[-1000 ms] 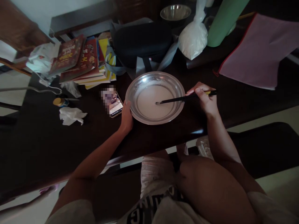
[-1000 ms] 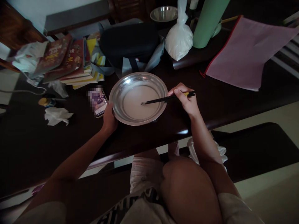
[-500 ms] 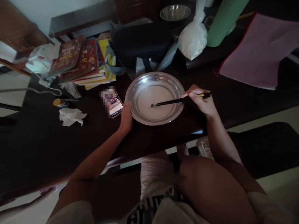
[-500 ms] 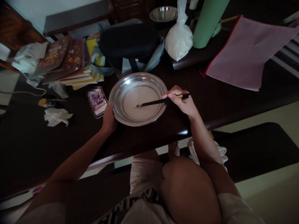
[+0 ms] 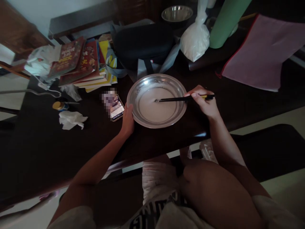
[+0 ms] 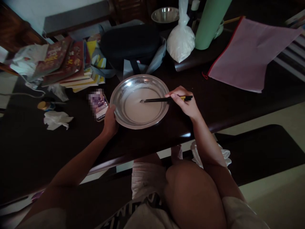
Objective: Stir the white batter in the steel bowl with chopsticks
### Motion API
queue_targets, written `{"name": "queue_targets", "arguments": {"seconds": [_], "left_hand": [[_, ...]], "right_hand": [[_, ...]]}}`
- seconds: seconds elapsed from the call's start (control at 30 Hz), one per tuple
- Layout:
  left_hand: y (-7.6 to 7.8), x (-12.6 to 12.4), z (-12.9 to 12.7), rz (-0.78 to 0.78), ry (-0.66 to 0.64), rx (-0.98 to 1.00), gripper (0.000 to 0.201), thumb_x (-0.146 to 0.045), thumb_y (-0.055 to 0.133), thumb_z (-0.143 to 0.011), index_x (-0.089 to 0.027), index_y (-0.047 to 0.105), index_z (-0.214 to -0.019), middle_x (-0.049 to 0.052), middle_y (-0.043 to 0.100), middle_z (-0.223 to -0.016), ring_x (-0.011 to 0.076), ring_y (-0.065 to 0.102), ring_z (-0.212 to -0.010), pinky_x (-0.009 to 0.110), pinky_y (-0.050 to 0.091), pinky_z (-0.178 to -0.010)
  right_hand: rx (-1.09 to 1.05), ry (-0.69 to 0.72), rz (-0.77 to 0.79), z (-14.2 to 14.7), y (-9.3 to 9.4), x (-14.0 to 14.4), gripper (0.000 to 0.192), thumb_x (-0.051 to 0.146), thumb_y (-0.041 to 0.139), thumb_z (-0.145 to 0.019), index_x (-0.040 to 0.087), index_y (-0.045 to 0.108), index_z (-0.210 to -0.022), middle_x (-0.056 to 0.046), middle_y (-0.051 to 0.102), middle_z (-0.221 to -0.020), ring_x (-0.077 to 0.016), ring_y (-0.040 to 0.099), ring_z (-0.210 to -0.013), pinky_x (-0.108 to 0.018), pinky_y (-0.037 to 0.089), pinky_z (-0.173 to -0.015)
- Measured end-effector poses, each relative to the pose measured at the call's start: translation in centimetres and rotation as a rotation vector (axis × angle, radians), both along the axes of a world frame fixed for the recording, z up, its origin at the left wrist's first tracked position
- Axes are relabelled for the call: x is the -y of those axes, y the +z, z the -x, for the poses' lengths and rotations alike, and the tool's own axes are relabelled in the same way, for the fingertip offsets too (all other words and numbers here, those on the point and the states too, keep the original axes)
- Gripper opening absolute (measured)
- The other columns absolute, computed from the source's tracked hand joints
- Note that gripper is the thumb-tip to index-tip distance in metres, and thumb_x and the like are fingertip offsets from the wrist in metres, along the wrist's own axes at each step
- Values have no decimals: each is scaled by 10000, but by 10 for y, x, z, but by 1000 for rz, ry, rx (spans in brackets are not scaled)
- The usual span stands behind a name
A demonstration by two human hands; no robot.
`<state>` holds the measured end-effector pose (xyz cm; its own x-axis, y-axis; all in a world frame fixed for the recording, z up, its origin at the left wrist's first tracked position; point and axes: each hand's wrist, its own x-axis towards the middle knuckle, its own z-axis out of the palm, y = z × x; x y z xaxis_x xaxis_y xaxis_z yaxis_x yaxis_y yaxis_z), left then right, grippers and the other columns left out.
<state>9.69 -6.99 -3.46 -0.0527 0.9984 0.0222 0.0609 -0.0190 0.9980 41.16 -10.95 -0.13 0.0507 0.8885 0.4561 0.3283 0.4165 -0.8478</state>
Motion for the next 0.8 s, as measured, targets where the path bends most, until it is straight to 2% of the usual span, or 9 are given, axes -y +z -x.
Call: {"name": "queue_targets", "arguments": {"seconds": [0.07,0.13,0.23,0.3,0.47,0.53,0.63,0.7,0.8], "left_hand": [[-1,0,0,-9,-7,-9,336,-539,531,-924,-225,622,-1002,94,713,-1153,280,639,-1180,407,523,-1011],[-2,0,0,-23,-5,-30,340,-541,514,-941,-223,623,-990,105,713,-1152,288,625,-1207,411,525,-1005],[-3,0,2,-8,-11,-29,336,-529,499,-957,-224,629,-1013,103,706,-1189,278,620,-1217,404,513,-1029],[-4,0,2,12,-22,-22,343,-528,494,-958,-231,632,-1059,93,702,-1212,268,626,-1203,399,502,-1049],[-1,1,3,-8,-45,-31,362,-540,496,-956,-234,641,-1083,90,691,-1243,264,617,-1215,389,486,-1069],[-1,1,2,-14,-50,-8,347,-533,500,-958,-236,639,-1075,89,696,-1229,262,626,-1202,393,490,-1063],[-2,0,2,-3,-37,8,344,-541,514,-949,-238,627,-1066,86,709,-1178,269,640,-1179,405,508,-1038],[-2,0,1,-11,-25,-12,362,-561,508,-946,-234,628,-1043,95,710,-1167,278,634,-1184,407,516,-1024],[-2,0,1,-29,-19,-54,381,-574,497,-949,-227,637,-1023,107,703,-1196,288,613,-1215,418,505,-1044]], "right_hand": [[-93,-70,-8,-1,-1,0,254,499,638,-919,313,792,-840,-9,755,-826,-201,697,-827,-404,559,-830],[-142,-70,17,-1,-2,0,278,522,632,-915,309,785,-823,-6,738,-789,-198,696,-781,-399,571,-790],[-40,34,78,-1,-1,1,295,550,626,-910,318,789,-829,-10,757,-817,-204,700,-829,-405,578,-818],[25,49,75,-1,-1,1,294,554,630,-907,322,793,-834,-15,771,-856,-210,699,-875,-411,577,-854],[-129,-86,-1,-2,-2,1,302,558,638,-901,314,790,-807,-13,728,-779,-194,695,-763,-402,589,-785],[-139,-25,27,-2,-2,1,292,541,642,-905,313,794,-804,-11,726,-762,-189,695,-742,-392,583,-761],[-28,80,73,0,0,0,283,527,643,-908,309,803,-826,-18,764,-825,-205,707,-838,-398,574,-815],[12,49,60,1,0,-1,295,544,644,-899,306,801,-824,-21,774,-852,-213,703,-878,-408,569,-850],[-88,-62,8,0,-1,-1,282,536,651,-896,307,794,-819,-10,758,-822,-201,699,-834,-402,570,-846]]}}
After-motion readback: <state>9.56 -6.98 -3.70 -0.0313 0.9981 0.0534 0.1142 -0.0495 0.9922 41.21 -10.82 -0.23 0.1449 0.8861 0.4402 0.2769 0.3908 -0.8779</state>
